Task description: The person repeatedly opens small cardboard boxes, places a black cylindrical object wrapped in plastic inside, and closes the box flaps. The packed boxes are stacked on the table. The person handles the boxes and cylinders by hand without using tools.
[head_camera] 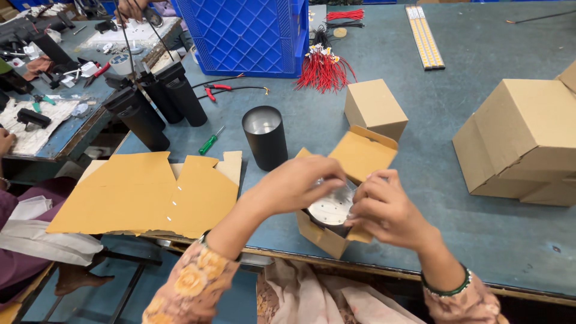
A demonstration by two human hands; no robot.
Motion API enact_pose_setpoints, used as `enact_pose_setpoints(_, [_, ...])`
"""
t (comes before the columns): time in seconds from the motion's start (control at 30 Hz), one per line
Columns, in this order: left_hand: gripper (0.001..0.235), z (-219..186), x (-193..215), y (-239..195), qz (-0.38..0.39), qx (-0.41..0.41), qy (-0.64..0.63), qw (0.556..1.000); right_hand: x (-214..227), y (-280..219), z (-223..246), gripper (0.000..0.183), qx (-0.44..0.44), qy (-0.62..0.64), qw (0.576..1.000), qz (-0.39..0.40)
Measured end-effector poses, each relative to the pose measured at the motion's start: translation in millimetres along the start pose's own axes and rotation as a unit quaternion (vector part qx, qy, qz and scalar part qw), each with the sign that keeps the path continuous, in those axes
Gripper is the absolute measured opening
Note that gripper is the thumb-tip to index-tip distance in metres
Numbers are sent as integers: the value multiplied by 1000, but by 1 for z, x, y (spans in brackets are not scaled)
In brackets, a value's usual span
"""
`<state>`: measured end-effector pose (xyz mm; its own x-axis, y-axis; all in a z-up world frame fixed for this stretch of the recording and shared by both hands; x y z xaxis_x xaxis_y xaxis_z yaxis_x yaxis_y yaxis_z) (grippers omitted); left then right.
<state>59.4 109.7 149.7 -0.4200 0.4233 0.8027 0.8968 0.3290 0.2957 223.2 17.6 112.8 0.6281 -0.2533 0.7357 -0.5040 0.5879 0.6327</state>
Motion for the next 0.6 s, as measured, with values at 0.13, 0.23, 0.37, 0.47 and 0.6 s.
enact_pose_setpoints(0.13, [24,18,-56,33,250,106,76,959,-5,-9,5,28,-35,35,997,-66])
enact_pose_setpoints(0.23, [28,20,-68,39,330,89,78,937,-9,-16,0,28,-96,108,989,-40])
enact_pose_setpoints(0.37, [30,11,-52,30,325,83,67,940,-9,-16,-3,29,-75,80,993,-42])
enact_pose_setpoints(0.47, [33,11,-42,18,367,175,79,910,-4,-17,-4,28,-38,21,995,-85])
enact_pose_setpoints(0.6, [32,0,-43,17,320,112,85,937,-6,-40,-14,26,-46,-1,980,-192])
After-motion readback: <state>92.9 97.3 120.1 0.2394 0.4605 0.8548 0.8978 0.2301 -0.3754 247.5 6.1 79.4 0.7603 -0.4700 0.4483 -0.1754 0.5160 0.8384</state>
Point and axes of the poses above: each hand's wrist, its own y-axis towards the middle knuckle, its own x-axis out of the back of the hand, z = x × y, the point moved 5 cm from there along y, towards the middle knuckle, and after that the axes turned 5 degrees about z, right-handed, at the moved point
